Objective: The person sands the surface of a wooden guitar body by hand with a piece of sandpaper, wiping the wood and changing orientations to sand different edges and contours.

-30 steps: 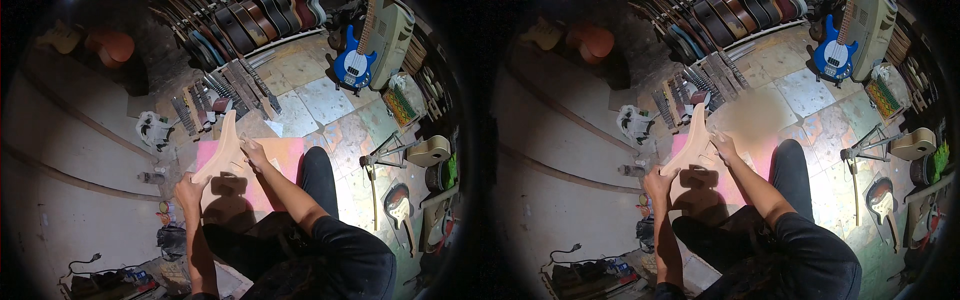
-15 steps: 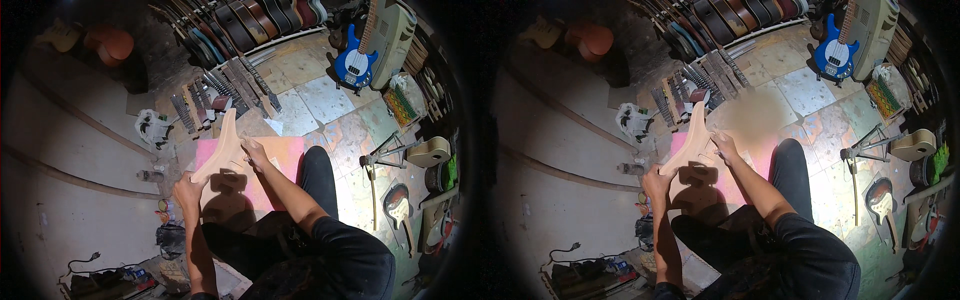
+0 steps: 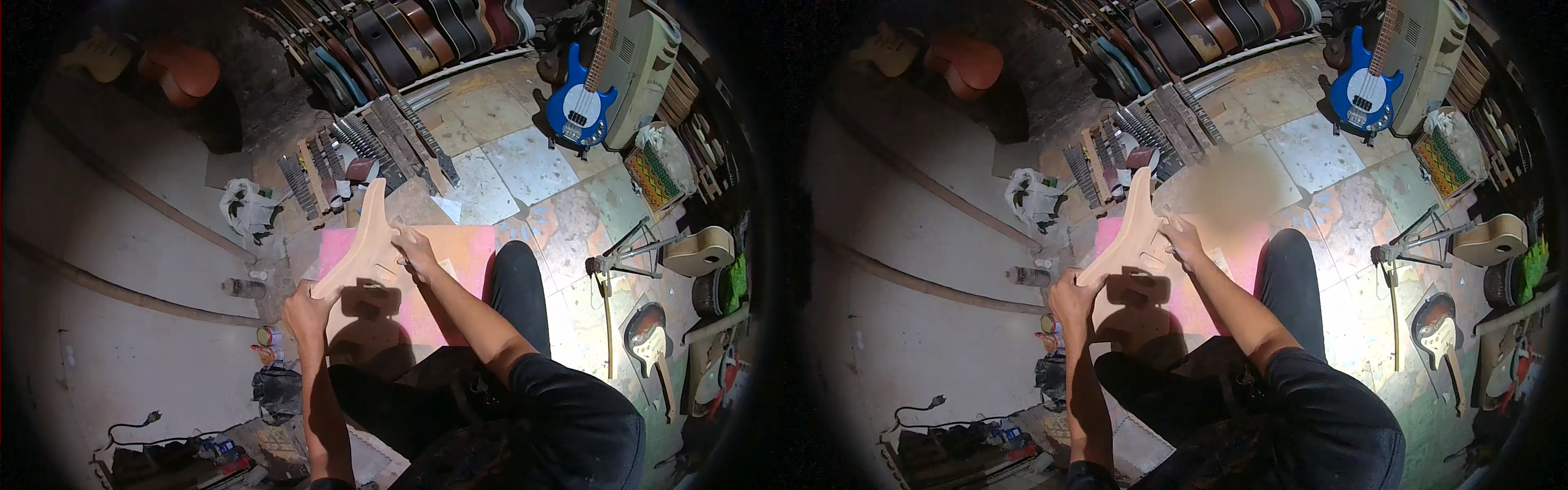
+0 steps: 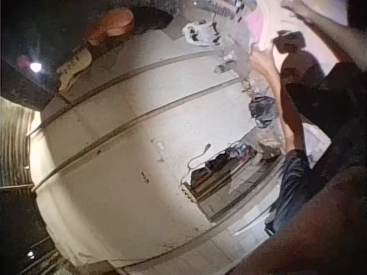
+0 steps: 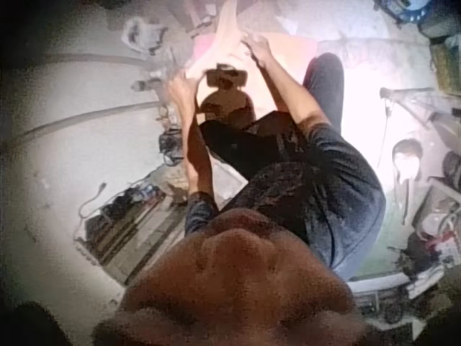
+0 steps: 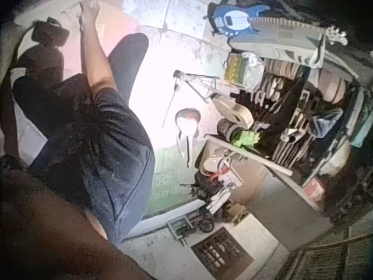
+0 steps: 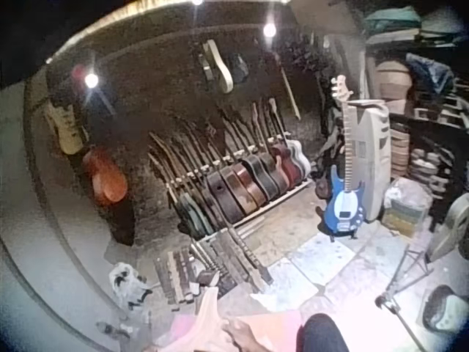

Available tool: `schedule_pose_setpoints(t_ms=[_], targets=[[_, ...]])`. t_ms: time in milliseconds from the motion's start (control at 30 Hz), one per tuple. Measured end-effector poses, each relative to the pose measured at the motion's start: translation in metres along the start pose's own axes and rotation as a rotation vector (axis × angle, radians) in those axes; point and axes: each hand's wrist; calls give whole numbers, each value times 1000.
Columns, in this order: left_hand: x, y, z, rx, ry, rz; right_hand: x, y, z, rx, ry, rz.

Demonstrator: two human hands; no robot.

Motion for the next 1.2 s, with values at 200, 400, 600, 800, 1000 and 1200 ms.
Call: schedule_pose_setpoints(t_ms=[200, 400, 600, 800, 1000, 1200], targets=[[1, 4, -1, -9, -2, 3, -1, 2, 0, 57, 14, 26], [2, 2, -1, 18, -22, -22, 0, -1, -1, 123, 52, 0], [2, 3, -1, 3, -7, 10, 0, 2, -1, 107, 4, 21], [3, 6, -4, 31, 5, 28, -2, 9, -1, 59, -15, 62], [4, 9, -7, -1, -4, 18, 2, 1, 1, 85, -12, 2], [5, 12, -7, 2, 11, 29, 2, 2, 3, 103, -22, 19]])
Point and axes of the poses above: each hand's wrist, its own x-axis away from the middle knuckle, its own y-axis out of the back of the hand, z = x × y, and after that the axes turned 9 degrees about -x, right-handed
